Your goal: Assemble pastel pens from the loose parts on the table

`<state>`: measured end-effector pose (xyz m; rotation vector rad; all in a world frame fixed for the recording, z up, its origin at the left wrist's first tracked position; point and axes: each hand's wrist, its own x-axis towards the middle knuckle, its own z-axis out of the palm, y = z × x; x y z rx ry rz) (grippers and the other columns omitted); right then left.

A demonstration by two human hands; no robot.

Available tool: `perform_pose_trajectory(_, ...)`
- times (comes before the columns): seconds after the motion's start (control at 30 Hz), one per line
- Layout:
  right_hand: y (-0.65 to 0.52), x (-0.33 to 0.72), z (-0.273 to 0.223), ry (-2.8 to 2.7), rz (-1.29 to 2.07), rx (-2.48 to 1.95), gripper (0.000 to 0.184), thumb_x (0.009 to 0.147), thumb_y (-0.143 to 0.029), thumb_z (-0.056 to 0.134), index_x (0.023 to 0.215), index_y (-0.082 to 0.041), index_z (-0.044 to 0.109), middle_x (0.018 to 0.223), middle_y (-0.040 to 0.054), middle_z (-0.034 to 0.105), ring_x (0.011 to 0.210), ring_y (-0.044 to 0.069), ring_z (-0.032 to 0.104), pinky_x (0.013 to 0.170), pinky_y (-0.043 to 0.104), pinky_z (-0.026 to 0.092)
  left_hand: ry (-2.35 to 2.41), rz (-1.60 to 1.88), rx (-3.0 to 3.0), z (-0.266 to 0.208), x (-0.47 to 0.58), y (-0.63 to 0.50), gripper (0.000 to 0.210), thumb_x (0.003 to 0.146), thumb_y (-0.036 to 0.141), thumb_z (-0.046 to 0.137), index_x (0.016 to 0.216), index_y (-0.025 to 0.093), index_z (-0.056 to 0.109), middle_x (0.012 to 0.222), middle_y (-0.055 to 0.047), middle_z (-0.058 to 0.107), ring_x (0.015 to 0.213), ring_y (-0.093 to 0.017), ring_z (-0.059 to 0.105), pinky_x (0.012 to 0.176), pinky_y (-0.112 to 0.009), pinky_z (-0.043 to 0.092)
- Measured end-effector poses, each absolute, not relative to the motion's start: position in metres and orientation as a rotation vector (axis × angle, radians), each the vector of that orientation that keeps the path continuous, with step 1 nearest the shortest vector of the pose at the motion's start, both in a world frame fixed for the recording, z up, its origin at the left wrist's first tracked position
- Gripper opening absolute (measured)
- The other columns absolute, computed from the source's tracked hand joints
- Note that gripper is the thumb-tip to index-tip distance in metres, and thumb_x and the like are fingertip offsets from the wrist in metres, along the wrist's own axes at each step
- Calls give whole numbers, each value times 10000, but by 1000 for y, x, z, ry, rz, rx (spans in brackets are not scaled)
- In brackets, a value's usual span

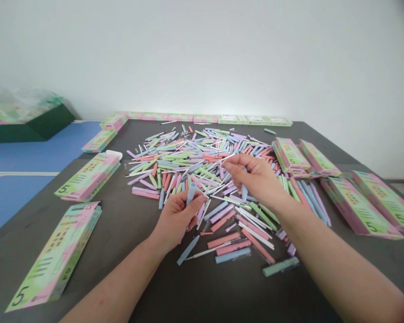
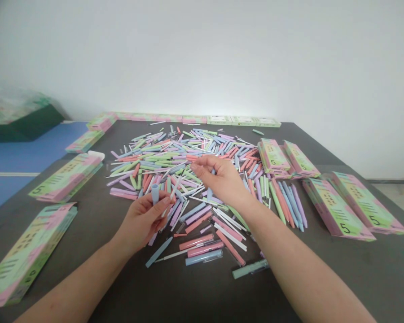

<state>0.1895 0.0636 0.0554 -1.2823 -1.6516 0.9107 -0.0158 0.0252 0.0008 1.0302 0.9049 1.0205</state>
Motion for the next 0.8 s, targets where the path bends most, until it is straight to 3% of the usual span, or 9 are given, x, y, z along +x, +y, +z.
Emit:
perform_pose_trajectory(0.2,81,228,29,-2278,698,-1696,197,783,-214,546,696,-179,720,574,-11,629,535,135,542,545,247,373,913,1059,1013,1,-17,25,275,773,422,741,765,160,659,560,53,467,393,-23,348,353,-151,253)
perform_pose_trajectory(0.37,82,234,12,-2397,539,-1806,282,775,-173,527,855,-218,793,789,29,764,722,211,661,663,273,447,904,1051,1025,-1,-18,23,253,799,408,722,779,165,659,578,40,500,403,-23,371,366,-146,269)
perform_pose_trajectory(0.53,93,235,9,-2405,535,-1806,377,815,-150,483,1054,-190,773,974,54,778,845,216,700,769,262,485,913,1054,1012,3,-17,22,263,767,414,747,765,165,659,555,48,476,397,-31,371,356,-152,262)
perform_pose_trajectory(0.67,105,239,8,-2387,560,-1785,391,840,-146,457,1077,-184,765,987,40,778,810,192,712,770,246,501,926,1050,999,6,-16,22,256,768,407,744,751,167,659,503,64,439,383,-36,360,355,-155,261)
perform_pose_trajectory(0.8,116,248,9,-2364,539,-1779,402,821,-119,458,1061,-196,771,1036,16,770,908,196,703,851,254,497,931,1064,977,9,-14,21,242,757,391,755,747,166,666,526,62,444,387,-33,362,352,-155,261)
